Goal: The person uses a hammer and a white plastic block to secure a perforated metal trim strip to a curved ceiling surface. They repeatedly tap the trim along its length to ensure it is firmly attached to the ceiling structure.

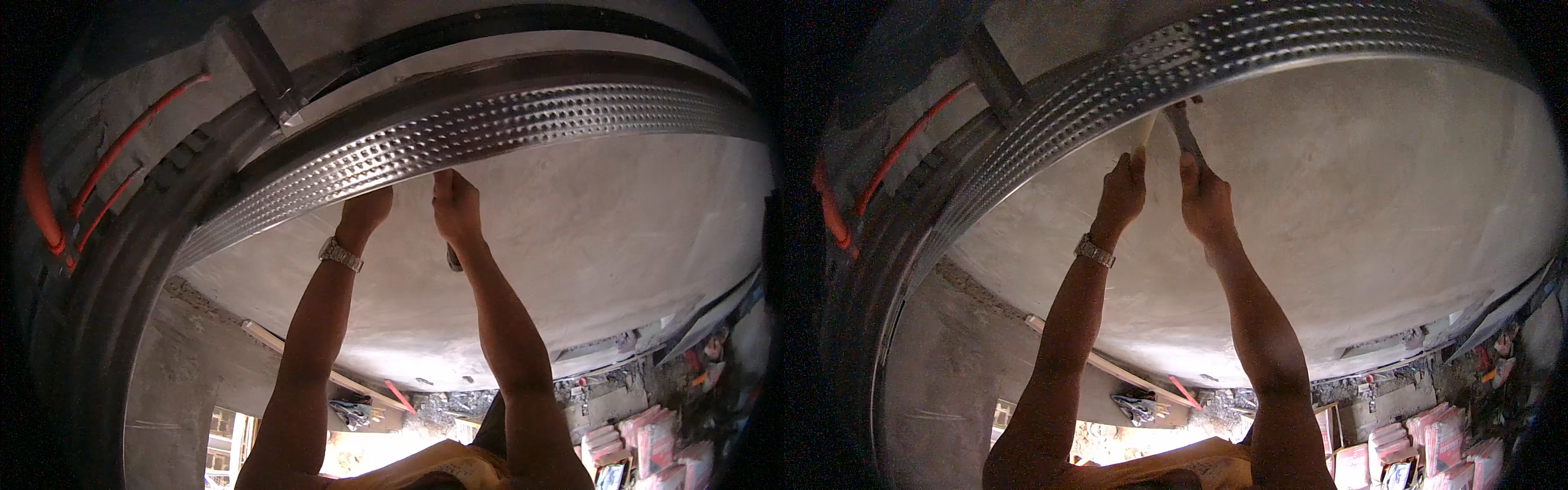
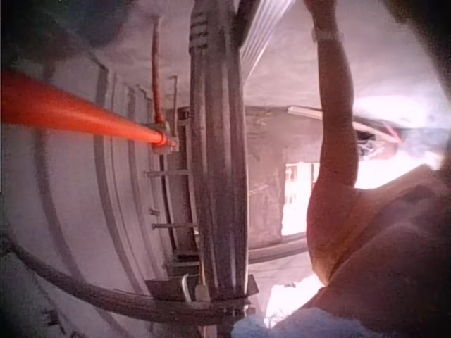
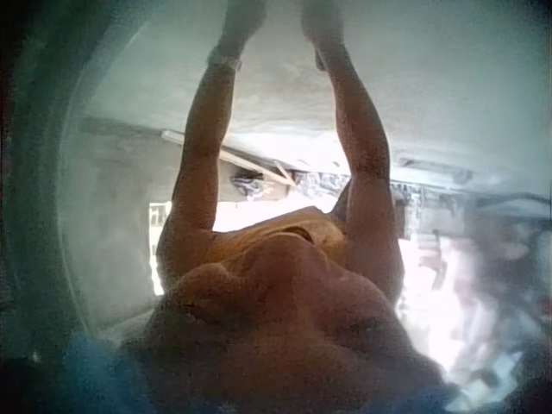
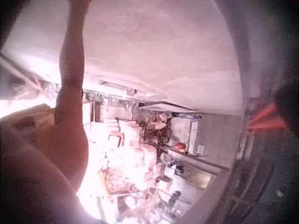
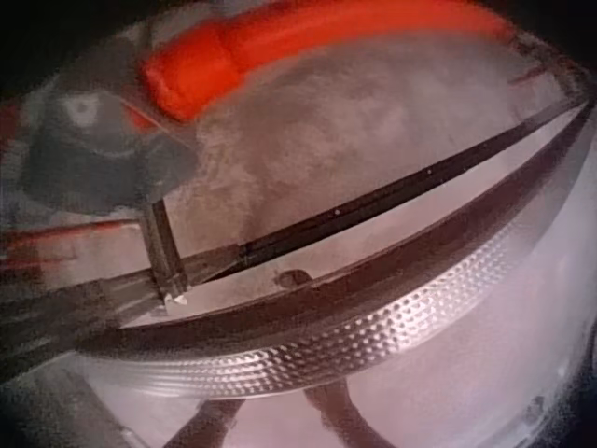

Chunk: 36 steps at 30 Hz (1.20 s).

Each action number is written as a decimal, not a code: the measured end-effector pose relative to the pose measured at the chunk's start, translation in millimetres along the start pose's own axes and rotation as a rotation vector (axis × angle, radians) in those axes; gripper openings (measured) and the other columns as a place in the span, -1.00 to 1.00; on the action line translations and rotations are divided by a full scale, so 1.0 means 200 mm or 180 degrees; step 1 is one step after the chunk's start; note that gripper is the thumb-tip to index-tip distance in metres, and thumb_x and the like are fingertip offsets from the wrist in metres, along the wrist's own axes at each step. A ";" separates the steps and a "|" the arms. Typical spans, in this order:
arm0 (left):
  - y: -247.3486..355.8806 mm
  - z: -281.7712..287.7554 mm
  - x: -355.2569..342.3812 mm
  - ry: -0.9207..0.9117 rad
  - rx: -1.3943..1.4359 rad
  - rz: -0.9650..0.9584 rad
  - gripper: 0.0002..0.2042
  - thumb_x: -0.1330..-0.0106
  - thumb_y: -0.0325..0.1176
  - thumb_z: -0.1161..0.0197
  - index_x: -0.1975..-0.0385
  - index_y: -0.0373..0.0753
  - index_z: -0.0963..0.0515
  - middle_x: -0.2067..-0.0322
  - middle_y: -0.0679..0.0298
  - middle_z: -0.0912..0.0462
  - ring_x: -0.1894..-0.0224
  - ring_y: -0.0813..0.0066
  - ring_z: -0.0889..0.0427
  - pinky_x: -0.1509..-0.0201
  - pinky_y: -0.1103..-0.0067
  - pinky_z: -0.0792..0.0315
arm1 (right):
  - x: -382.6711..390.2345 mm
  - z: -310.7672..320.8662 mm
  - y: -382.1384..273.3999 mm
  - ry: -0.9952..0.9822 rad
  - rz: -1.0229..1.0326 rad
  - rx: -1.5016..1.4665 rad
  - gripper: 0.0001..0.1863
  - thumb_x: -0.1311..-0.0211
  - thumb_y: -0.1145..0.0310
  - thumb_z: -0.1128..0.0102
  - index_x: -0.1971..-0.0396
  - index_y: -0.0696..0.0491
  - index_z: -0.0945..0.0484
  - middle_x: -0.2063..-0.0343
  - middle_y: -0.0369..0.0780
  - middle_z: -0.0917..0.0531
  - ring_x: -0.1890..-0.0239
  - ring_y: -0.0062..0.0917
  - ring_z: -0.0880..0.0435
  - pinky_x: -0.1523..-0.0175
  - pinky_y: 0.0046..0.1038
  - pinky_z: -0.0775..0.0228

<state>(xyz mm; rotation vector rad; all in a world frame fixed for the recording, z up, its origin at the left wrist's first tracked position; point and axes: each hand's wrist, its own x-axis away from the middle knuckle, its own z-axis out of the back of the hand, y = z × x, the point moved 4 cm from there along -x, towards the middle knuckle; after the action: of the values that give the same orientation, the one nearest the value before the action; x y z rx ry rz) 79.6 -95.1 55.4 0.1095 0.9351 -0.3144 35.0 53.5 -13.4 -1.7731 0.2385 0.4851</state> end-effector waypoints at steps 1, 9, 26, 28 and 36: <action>0.00 0.00 0.01 -0.0032 0.0001 0.0026 -0.56 -0.48 -0.02 0.18 0.31 -0.36 -0.38 0.53 -0.19 -0.55 0.41 -0.27 -0.55 0.45 0.11 -0.38 | 0.04 -0.01 0.00 -0.0044 -0.0148 -0.0299 -0.40 -0.35 -0.17 0.08 0.38 0.19 -0.44 0.68 -0.24 -0.43 0.63 -0.57 -0.44 0.52 -0.46 -0.31; 0.00 -0.04 -0.02 -0.0299 0.0185 0.0552 -0.54 -0.49 -0.03 0.21 0.23 -0.38 -0.42 0.39 -0.21 -0.56 0.30 -0.28 -0.53 0.30 0.13 -0.39 | -0.01 0.05 -0.06 -0.0076 -0.0182 0.0711 -0.38 -0.41 -0.14 0.22 0.41 0.20 -0.46 0.71 -0.16 -0.42 0.61 -0.48 -0.42 0.42 -0.36 -0.35; 0.04 0.01 -0.03 -0.0976 0.1957 0.2947 -0.51 -0.47 0.13 0.23 0.60 -0.11 -0.29 0.78 0.45 -0.20 0.78 0.65 -0.13 0.75 0.57 -0.13 | 0.27 0.23 -0.09 0.0103 -0.0315 -0.0551 -0.37 -0.41 -0.19 0.28 0.60 0.09 -0.34 0.76 -0.32 -0.37 0.68 -0.64 -0.33 0.57 -0.46 -0.21; -0.04 -0.02 -0.01 -0.0806 0.1430 0.2419 -0.50 -0.48 0.08 0.22 0.53 -0.21 -0.35 0.73 0.28 -0.32 0.73 0.43 -0.27 0.64 0.44 -0.25 | 0.34 0.25 -0.08 0.0109 -0.0361 -0.0732 -0.40 -0.41 -0.17 0.25 0.61 0.05 -0.32 0.76 -0.38 -0.34 0.69 -0.71 -0.29 0.60 -0.51 -0.15; -0.03 -0.09 -0.02 -0.0475 0.0263 0.1337 -0.57 -0.50 -0.07 0.23 0.26 -0.38 -0.39 0.48 -0.19 -0.48 0.40 -0.25 -0.45 0.30 0.13 -0.33 | 0.35 0.18 -0.18 0.0081 0.0389 -0.1434 -0.41 -0.35 -0.22 0.16 0.58 0.05 -0.31 0.73 -0.38 -0.34 0.70 -0.75 -0.25 0.62 -0.61 -0.08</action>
<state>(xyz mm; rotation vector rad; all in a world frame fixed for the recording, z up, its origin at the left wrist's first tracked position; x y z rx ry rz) 62.1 -96.5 48.2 0.3482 0.7296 0.0285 104.8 104.5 -20.7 -2.2132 0.2714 0.6407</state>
